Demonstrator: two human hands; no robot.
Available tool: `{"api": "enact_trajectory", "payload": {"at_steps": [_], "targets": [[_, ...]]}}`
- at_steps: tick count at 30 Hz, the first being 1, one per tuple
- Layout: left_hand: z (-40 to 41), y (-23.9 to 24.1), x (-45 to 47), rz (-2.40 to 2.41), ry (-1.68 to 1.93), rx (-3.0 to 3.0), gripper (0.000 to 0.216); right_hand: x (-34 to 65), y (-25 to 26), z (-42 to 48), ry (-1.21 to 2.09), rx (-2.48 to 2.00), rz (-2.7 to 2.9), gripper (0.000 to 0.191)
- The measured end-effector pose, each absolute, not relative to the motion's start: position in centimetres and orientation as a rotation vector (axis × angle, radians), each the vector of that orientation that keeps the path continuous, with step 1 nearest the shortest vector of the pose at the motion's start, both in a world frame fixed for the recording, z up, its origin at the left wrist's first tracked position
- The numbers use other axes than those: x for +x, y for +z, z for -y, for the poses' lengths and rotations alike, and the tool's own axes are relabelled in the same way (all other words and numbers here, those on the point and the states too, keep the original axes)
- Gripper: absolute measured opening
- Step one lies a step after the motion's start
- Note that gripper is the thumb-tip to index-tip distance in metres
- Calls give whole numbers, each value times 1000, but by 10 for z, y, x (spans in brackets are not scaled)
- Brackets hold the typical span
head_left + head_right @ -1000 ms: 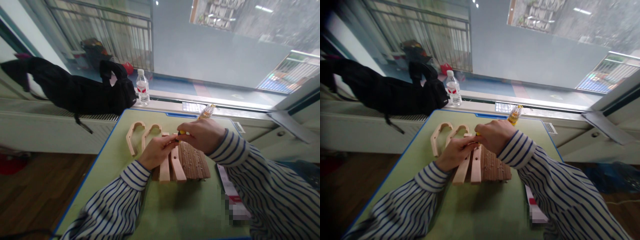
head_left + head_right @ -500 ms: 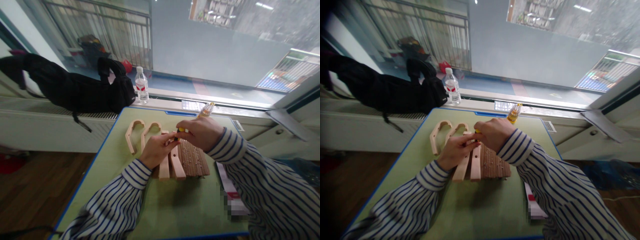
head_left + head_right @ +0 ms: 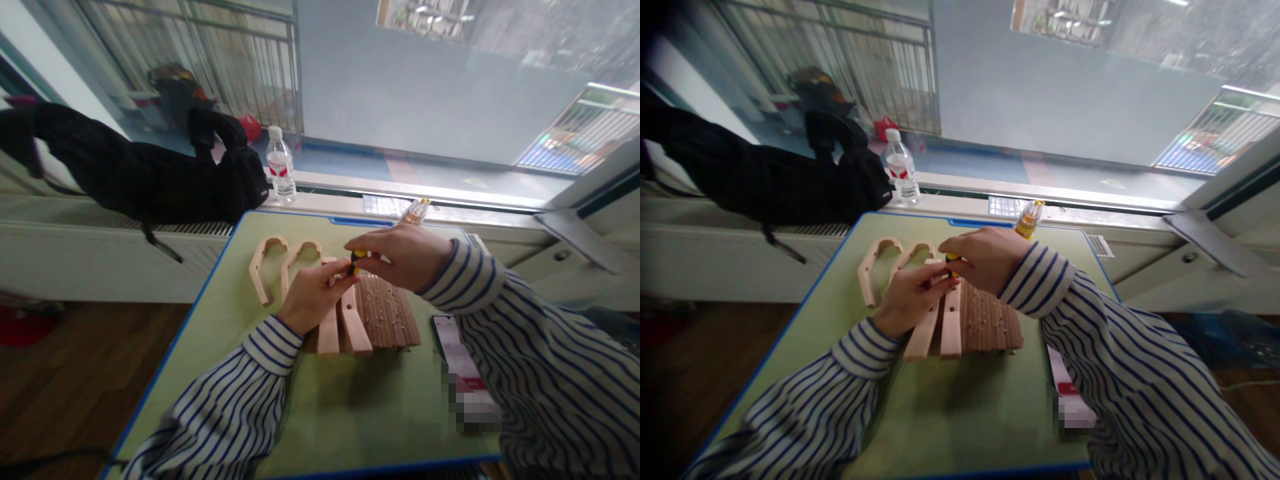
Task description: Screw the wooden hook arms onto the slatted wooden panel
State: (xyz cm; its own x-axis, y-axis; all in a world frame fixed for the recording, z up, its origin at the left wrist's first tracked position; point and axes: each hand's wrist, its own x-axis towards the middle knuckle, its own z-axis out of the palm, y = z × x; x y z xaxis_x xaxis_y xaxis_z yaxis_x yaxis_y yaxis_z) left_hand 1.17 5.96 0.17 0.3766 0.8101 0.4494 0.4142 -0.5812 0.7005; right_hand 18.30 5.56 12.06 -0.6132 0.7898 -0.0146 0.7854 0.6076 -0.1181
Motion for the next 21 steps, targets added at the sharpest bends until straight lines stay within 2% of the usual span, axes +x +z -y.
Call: {"api": "enact_trajectory", "payload": {"at_steps": [21], "targets": [[-60,0,10,-934,969,2107,30,178,118,-52,-29,-1534,2793,42]]}}
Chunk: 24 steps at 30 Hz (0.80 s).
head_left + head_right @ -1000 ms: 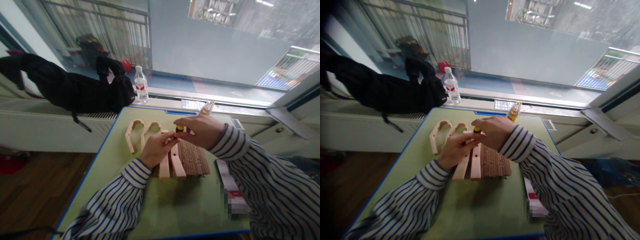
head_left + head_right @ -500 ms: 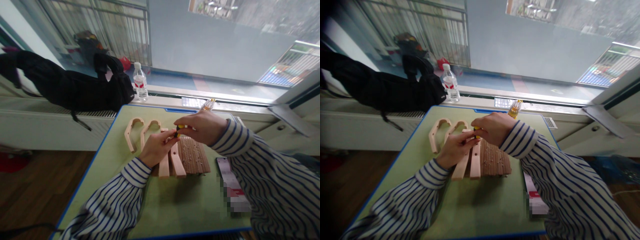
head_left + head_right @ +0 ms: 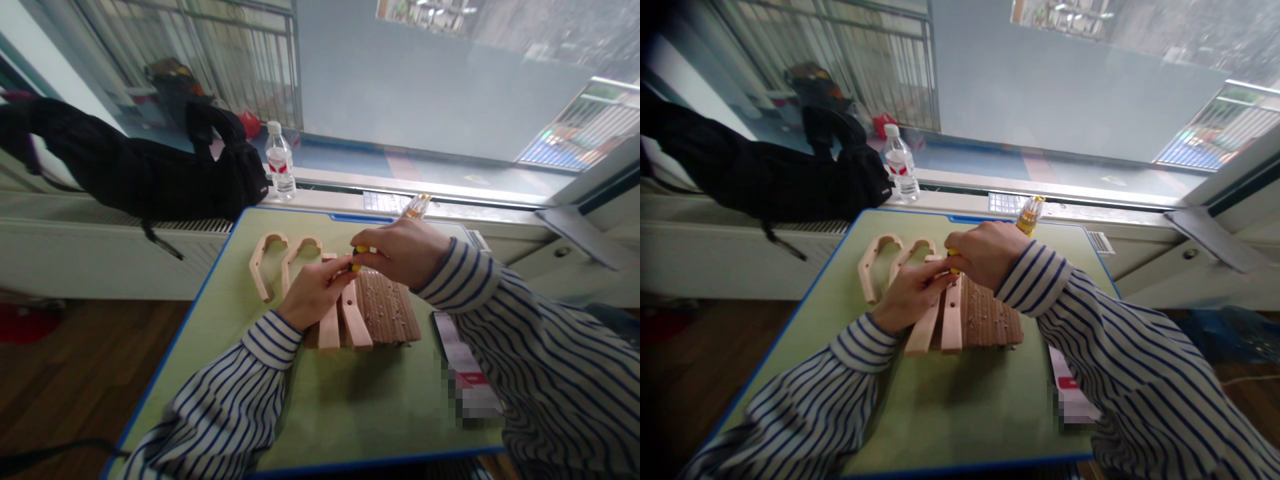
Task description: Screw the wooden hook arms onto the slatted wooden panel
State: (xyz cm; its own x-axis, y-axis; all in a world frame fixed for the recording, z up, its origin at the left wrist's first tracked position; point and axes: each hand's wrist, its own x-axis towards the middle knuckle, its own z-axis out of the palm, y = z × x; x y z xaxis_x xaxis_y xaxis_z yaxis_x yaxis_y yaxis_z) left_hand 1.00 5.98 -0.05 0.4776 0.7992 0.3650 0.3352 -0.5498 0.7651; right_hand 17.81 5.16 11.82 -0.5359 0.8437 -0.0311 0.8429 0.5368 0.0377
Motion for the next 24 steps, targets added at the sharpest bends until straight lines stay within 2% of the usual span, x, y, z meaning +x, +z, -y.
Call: {"api": "enact_trajectory", "payload": {"at_steps": [11,16,24], "targets": [[-59,0,11,-1031,1038,2171,33,175,119,-51,29,1540,-2674,45],[-58,1,12,-1043,1125,2157,28,175,119,-52,64,1520,-2702,43],[-57,2,11,-1027,1067,2140,25,178,120,-52,-125,1464,-2794,42]]}}
